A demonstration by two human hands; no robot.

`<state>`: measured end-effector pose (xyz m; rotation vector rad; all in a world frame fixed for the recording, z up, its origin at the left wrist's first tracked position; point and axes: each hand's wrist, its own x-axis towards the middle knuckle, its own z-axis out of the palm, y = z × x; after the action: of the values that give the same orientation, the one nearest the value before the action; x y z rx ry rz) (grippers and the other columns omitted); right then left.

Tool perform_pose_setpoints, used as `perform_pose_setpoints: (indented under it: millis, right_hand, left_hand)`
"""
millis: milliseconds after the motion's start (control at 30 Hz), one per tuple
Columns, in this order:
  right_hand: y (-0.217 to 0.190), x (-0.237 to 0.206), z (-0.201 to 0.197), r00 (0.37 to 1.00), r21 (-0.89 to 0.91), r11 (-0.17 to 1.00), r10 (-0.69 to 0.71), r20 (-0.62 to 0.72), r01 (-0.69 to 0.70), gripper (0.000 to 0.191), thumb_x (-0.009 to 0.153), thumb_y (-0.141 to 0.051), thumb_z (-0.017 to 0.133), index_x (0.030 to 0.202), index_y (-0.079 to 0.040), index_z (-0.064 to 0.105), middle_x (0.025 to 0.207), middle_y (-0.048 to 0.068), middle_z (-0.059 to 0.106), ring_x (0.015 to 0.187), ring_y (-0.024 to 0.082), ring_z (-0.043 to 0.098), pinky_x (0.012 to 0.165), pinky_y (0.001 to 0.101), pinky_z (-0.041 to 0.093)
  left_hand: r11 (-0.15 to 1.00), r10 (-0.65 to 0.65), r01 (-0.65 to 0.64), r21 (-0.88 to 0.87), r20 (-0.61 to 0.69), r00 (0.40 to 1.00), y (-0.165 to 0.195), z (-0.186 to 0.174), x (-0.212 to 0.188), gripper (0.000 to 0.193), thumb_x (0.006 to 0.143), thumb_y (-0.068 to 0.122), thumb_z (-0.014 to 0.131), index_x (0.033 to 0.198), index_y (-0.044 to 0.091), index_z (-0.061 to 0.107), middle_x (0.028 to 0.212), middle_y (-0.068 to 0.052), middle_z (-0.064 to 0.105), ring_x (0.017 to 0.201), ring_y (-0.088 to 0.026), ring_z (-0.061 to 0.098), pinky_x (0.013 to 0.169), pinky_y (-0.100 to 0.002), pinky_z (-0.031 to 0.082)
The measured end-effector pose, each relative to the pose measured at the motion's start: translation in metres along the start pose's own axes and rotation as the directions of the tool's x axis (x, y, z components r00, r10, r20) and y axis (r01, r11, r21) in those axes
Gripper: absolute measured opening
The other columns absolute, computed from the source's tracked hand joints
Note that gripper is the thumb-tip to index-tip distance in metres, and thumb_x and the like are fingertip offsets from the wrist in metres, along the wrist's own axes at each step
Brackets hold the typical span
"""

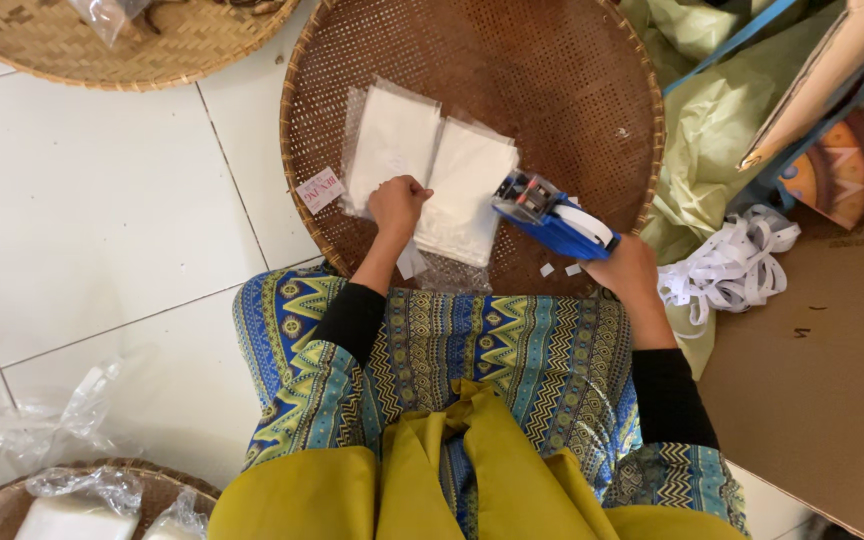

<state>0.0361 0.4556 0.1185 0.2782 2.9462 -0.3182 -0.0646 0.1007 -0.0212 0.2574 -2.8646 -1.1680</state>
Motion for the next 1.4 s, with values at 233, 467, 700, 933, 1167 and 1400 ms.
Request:
perform_pose_setpoints:
  millis: [233, 467, 700, 933, 1167, 1400]
  right_hand:
    - [-0.047, 0.013, 0.009, 0.990, 0.055, 0.989, -0.138, -0.036, 0.140, 0.048, 0.070, -0.047, 0.084, 0.106, -0.015, 0.079, 0.091, 0.019, 0.076, 0.087, 0.041, 0.073, 0.078, 0.0485, 0.058]
    - [-0.067, 0.035, 0.029, 0.987, -0.070, 0.986, -0.144, 0.074, 0.149, 0.046, 0.069, -0.047, 0.085, 0.101, -0.014, 0.080, 0.089, 0.021, 0.075, 0.086, 0.042, 0.072, 0.076, 0.0501, 0.058]
    - [-0.040, 0.031, 0.028, 0.992, -0.142, 0.986, -0.068, 0.105, 0.083, 0.052, 0.066, -0.050, 0.086, 0.105, -0.015, 0.080, 0.092, 0.020, 0.076, 0.088, 0.040, 0.073, 0.078, 0.0495, 0.059]
    - [0.000, -0.002, 0.002, 0.993, -0.185, 0.982, 0.003, 0.116, 0.019, 0.056, 0.063, -0.046, 0.085, 0.111, -0.018, 0.079, 0.092, 0.020, 0.076, 0.088, 0.041, 0.073, 0.077, 0.0496, 0.058]
    - [0.014, -0.020, 0.014, 0.995, -0.350, 0.937, 0.052, 0.088, -0.018, 0.046, 0.071, -0.049, 0.080, 0.098, -0.011, 0.080, 0.087, 0.021, 0.076, 0.083, 0.041, 0.074, 0.075, 0.0497, 0.059]
    - [0.018, -0.017, 0.027, 0.998, -0.304, 0.952, 0.041, 0.051, -0.023, 0.044, 0.073, -0.048, 0.080, 0.092, -0.008, 0.080, 0.087, 0.021, 0.075, 0.082, 0.042, 0.073, 0.074, 0.0506, 0.059]
  left_hand:
    - [1.000, -0.024, 0.024, -0.013, 0.051, 0.998, 0.002, -0.002, 0.002, 0.026, 0.076, 0.038, 0.087, 0.073, 0.014, 0.078, 0.068, -0.008, 0.073, 0.067, -0.030, 0.070, 0.065, -0.043, 0.053]
    - [0.998, -0.055, 0.055, 0.004, 0.062, 0.997, 0.002, 0.000, 0.000, 0.026, 0.076, 0.040, 0.086, 0.074, 0.015, 0.078, 0.069, -0.008, 0.073, 0.068, -0.031, 0.071, 0.067, -0.044, 0.053]
    - [0.998, -0.060, 0.060, 0.006, 0.060, 0.996, 0.003, 0.001, 0.001, 0.025, 0.076, 0.040, 0.086, 0.076, 0.016, 0.079, 0.070, -0.008, 0.074, 0.069, -0.030, 0.072, 0.068, -0.044, 0.052]
    - [0.990, -0.124, 0.131, -0.059, 0.102, 0.987, 0.003, 0.003, 0.005, 0.025, 0.078, 0.039, 0.085, 0.077, 0.015, 0.079, 0.074, -0.008, 0.075, 0.071, -0.030, 0.072, 0.065, -0.042, 0.054]
    - [0.970, -0.154, 0.106, -0.219, -0.214, 0.965, -0.017, -0.030, 0.028, 0.023, 0.090, 0.037, 0.076, 0.090, 0.014, 0.078, 0.081, -0.005, 0.077, 0.073, -0.028, 0.074, 0.064, -0.042, 0.053]
    - [0.989, -0.150, 0.136, -0.065, -0.347, 0.926, -0.038, -0.041, 0.035, 0.015, 0.094, 0.029, 0.073, 0.096, 0.014, 0.075, 0.091, -0.007, 0.077, 0.084, -0.032, 0.072, 0.067, -0.045, 0.051]
